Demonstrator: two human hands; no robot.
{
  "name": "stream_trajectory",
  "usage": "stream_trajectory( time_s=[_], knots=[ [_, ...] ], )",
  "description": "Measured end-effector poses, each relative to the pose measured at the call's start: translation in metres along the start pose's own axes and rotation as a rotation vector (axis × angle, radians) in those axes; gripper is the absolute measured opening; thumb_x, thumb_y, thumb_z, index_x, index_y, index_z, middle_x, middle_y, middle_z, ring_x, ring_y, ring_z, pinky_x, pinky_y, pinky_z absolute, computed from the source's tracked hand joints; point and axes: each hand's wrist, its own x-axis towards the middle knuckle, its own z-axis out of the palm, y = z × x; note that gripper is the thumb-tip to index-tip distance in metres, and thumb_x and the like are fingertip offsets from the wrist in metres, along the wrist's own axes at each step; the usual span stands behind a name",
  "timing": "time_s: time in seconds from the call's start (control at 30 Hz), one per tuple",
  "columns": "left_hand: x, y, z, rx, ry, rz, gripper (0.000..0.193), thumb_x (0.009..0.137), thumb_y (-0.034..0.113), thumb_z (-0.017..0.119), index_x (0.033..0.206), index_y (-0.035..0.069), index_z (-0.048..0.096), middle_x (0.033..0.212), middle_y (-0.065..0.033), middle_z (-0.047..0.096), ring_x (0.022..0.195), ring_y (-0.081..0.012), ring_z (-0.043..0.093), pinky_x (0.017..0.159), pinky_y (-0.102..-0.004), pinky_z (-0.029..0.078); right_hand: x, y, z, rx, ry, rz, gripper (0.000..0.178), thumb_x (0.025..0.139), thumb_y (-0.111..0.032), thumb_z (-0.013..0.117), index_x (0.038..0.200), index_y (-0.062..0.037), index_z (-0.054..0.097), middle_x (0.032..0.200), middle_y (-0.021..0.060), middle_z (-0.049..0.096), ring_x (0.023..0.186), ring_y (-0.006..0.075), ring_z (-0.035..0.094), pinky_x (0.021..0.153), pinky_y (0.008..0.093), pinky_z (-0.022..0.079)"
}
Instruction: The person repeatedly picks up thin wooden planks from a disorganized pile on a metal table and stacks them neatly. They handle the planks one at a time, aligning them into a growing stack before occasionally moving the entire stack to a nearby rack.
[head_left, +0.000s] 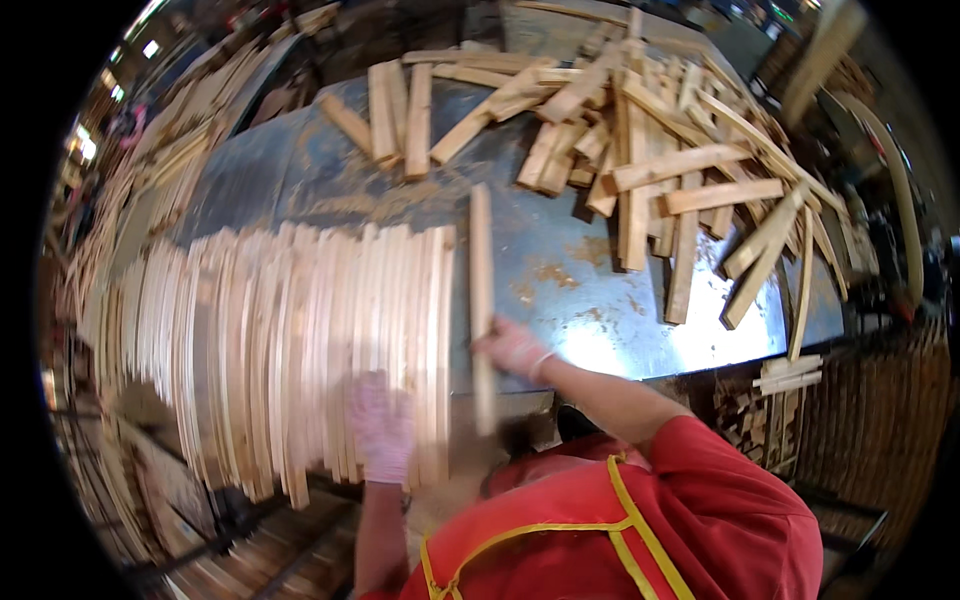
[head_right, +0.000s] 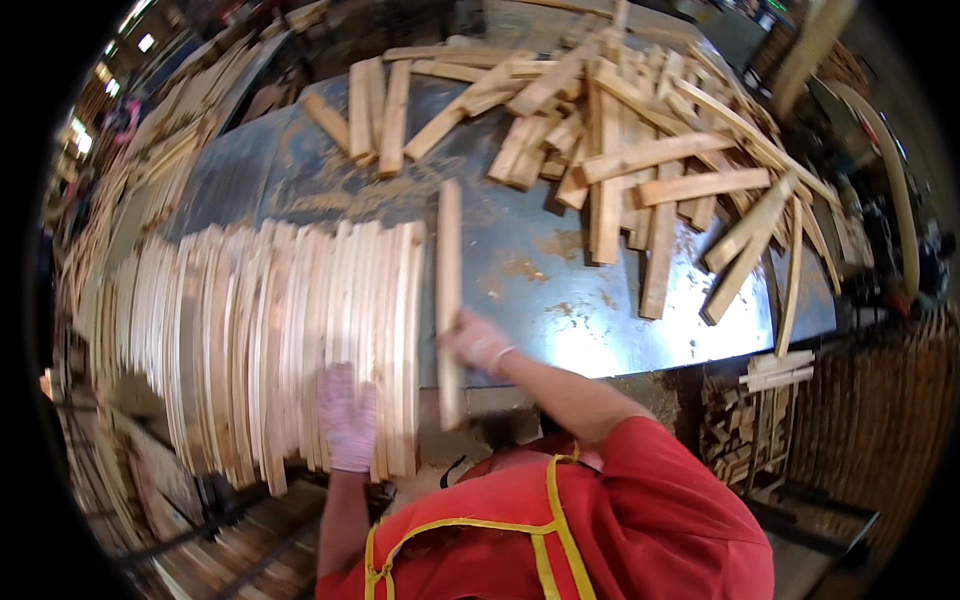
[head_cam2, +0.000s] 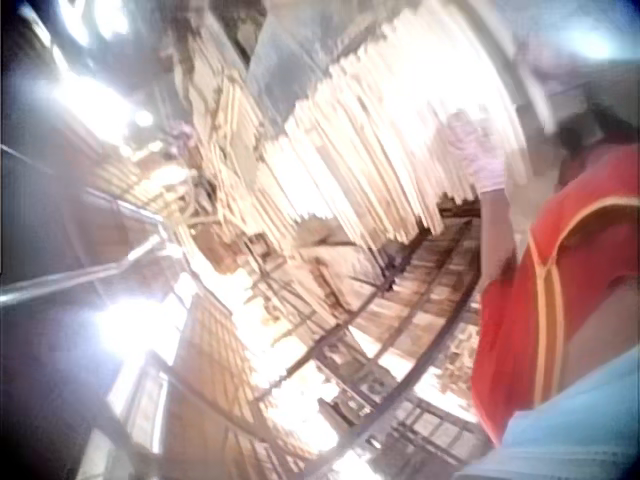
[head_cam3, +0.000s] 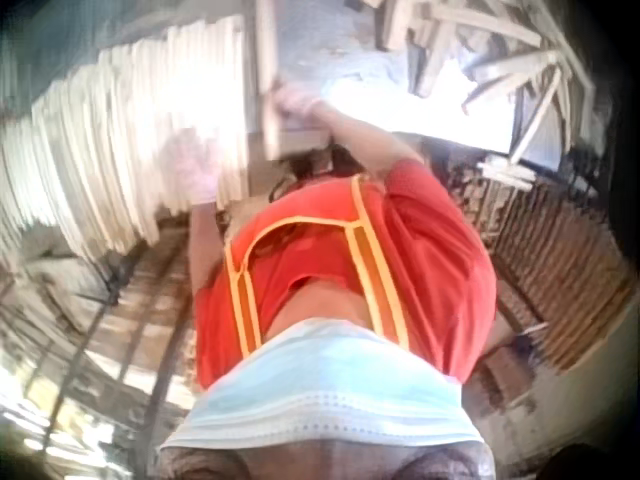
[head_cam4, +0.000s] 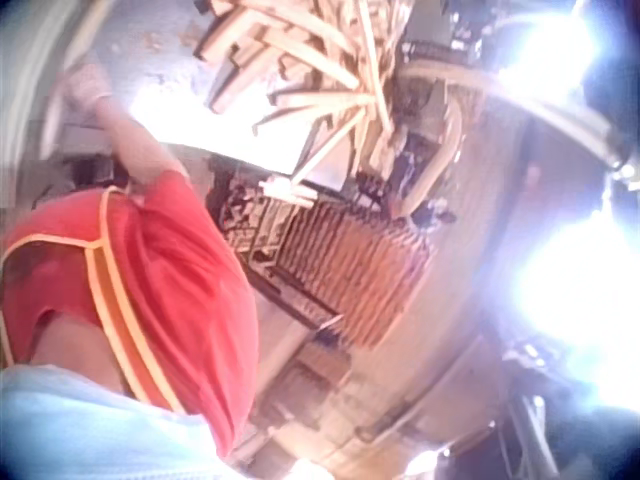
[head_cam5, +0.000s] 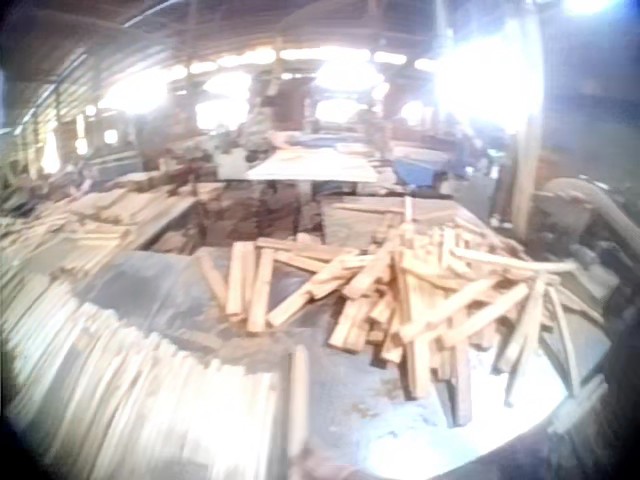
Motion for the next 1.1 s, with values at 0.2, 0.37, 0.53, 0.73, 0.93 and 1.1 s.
stream_trajectory(
  time_s=[0.2,0.37,0.53,0.73,0.93,1.1],
  knots=[
    [0.025,0.111,0.03,0.484,-0.214,0.218,0.077,0.091,0.038,0.073,0.155,0.007,0.045,0.159,-0.0144,0.044,0.15,-0.0353,0.036,0.127,-0.0517,0.025,0.019,-0.016,-0.075,-0.188,-0.218,-0.399,0.046,0.088,-0.031,0.064,0.122,0.0,0.062,0.117,0.0279,0.071,0.111,0.0459,0.068,0.099,0.051,0.052],
    [0.041,0.152,0.035,0.561,-0.268,0.063,0.08,0.088,0.037,0.076,0.155,0.004,0.046,0.158,-0.0175,0.044,0.149,-0.04,0.036,0.127,-0.0538,0.026,0.042,0.017,-0.331,-1.101,0.523,-0.28,0.063,0.081,-0.027,0.079,0.137,-0.0124,0.055,0.138,0.0089,0.059,0.131,0.03,0.053,0.103,0.0391,0.045],
    [0.083,0.265,0.056,0.414,-0.121,0.4,0.088,0.084,0.04,0.08,0.157,0.007,0.042,0.157,-0.0187,0.044,0.149,-0.0395,0.037,0.124,-0.0518,0.03,0.072,0.038,-0.36,-1.244,0.302,-0.339,0.021,0.088,-0.021,0.071,0.109,-0.0211,0.076,0.081,0.0011,0.074,0.082,0.0252,0.073,0.088,0.0425,0.051],
    [0.109,0.336,0.126,0.365,-0.235,0.441,0.097,0.079,0.045,0.083,0.158,0.007,0.04,0.151,-0.0189,0.049,0.14,-0.0404,0.046,0.118,-0.0524,0.036,0.054,0.014,-0.364,-1.078,0.544,-0.906,0.02,0.08,-0.021,0.076,0.099,-0.0169,0.072,0.094,0.0053,0.073,0.1,0.0246,0.071,0.085,0.0433,0.052],
    [0.115,0.316,0.176,0.313,-0.513,0.287,0.099,0.078,0.042,0.085,0.159,0.008,0.038,0.136,-0.0193,0.062,0.119,-0.0371,0.063,0.103,-0.0498,0.049,0.105,0.087,-0.503,-1.286,0.474,-0.241,0.063,0.081,-0.041,0.08,0.137,-0.022,0.062,0.104,0.0136,0.076,0.101,0.0353,0.073,0.085,0.0441,0.057],
    [0.056,0.285,0.122,-0.064,-0.525,-0.083,0.093,0.083,0.031,0.081,0.16,0.005,0.034,0.126,-0.0183,0.067,0.108,-0.0344,0.069,0.092,-0.0461,0.055,0.015,0.064,-0.431,-0.612,0.166,-0.109,0.084,0.092,-0.049,0.073,0.163,-0.0198,0.039,0.115,0.022,0.076,0.102,0.0402,0.073,0.091,0.0474,0.057]
  ],
)
